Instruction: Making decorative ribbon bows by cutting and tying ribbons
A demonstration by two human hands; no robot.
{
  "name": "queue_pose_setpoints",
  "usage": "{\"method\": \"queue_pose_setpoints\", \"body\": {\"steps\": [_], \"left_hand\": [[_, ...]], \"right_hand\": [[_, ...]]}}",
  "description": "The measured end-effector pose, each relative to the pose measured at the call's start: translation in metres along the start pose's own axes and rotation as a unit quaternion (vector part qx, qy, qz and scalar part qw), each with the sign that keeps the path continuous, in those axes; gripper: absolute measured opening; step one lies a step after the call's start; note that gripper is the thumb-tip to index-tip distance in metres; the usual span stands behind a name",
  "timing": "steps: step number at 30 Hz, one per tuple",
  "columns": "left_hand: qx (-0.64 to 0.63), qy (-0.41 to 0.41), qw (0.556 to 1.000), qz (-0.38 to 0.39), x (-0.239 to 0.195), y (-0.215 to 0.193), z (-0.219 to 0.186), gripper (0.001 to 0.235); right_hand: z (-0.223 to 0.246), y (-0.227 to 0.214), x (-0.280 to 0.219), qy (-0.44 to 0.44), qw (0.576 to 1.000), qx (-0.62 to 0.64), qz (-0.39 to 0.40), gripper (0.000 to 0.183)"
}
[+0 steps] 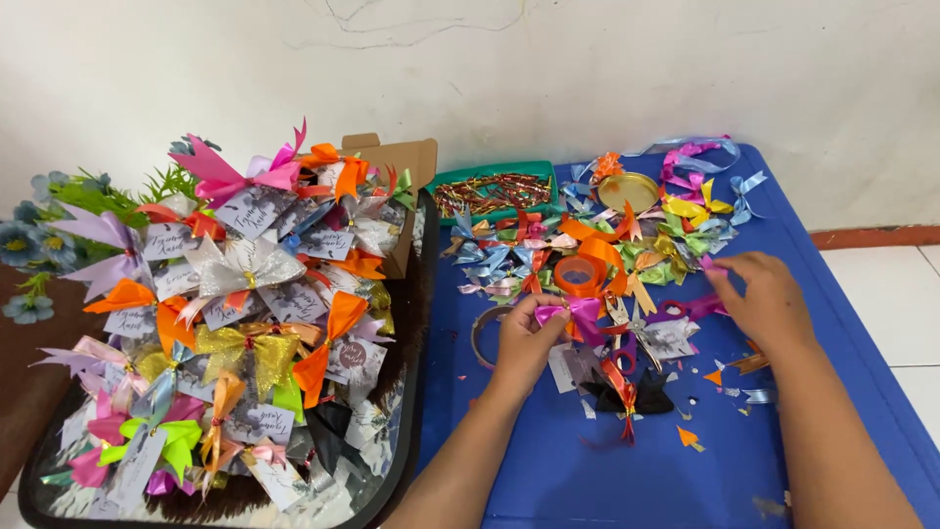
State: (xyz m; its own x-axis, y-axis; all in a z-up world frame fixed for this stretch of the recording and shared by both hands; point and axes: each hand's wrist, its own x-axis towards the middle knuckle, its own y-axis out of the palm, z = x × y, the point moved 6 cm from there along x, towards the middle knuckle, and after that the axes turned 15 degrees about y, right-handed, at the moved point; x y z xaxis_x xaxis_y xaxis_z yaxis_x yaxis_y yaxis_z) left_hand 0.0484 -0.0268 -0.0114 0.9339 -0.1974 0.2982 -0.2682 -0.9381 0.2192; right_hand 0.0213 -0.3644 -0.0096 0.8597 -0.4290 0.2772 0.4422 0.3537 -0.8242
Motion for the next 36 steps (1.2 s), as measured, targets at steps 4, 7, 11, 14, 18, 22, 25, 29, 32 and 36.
{"method": "queue_pose_setpoints", "body": {"steps": [4,7,11,14,18,22,25,29,32,36], "left_hand": [[0.012,0.001,1.000,0.009,0.000,0.000,0.002,0.015],[0.015,-0.002,1.000,0.003,0.000,-0.001,0.006,0.015],[0.002,0.002,1.000,0.007,-0.002,0.003,-0.001,0.014],[0.009,0.008,1.000,0.012,-0.003,0.004,-0.006,0.013],[-0.007,0.022,1.000,0.001,0.000,0.000,0.001,0.013],[0.008,0.019,1.000,-0.010,0.002,-0.004,0.003,0.013],[0.026,0.007,1.000,-0.005,0.001,-0.003,-0.001,0.013],[0.017,0.015,1.000,0.008,0.000,0.000,0.001,0.013],[0.018,0.018,1.000,0.008,0.000,0.002,-0.002,0.013],[0.016,0.031,0.999,0.013,-0.002,0.004,-0.007,0.014]], "right_hand": [[-0.025,0.038,0.012,0.014,1.000,0.019,0.000,0.042],[-0.006,0.043,0.010,0.060,0.996,-0.057,0.037,0.066],[-0.016,0.056,0.017,0.054,0.995,-0.077,-0.040,0.038],[-0.028,0.052,0.021,0.009,0.994,0.008,-0.106,0.021],[-0.043,0.030,0.005,0.114,0.961,0.224,-0.112,0.022],[-0.047,0.021,0.004,0.067,0.966,0.236,-0.081,0.018],[-0.026,0.036,0.001,0.019,0.959,0.208,0.192,0.024],[-0.014,0.034,-0.004,-0.055,0.939,0.288,0.182,0.039],[-0.003,0.036,-0.005,-0.098,0.912,0.356,0.181,0.024],[0.007,0.033,-0.014,0.024,0.942,0.322,0.096,0.041]]}}
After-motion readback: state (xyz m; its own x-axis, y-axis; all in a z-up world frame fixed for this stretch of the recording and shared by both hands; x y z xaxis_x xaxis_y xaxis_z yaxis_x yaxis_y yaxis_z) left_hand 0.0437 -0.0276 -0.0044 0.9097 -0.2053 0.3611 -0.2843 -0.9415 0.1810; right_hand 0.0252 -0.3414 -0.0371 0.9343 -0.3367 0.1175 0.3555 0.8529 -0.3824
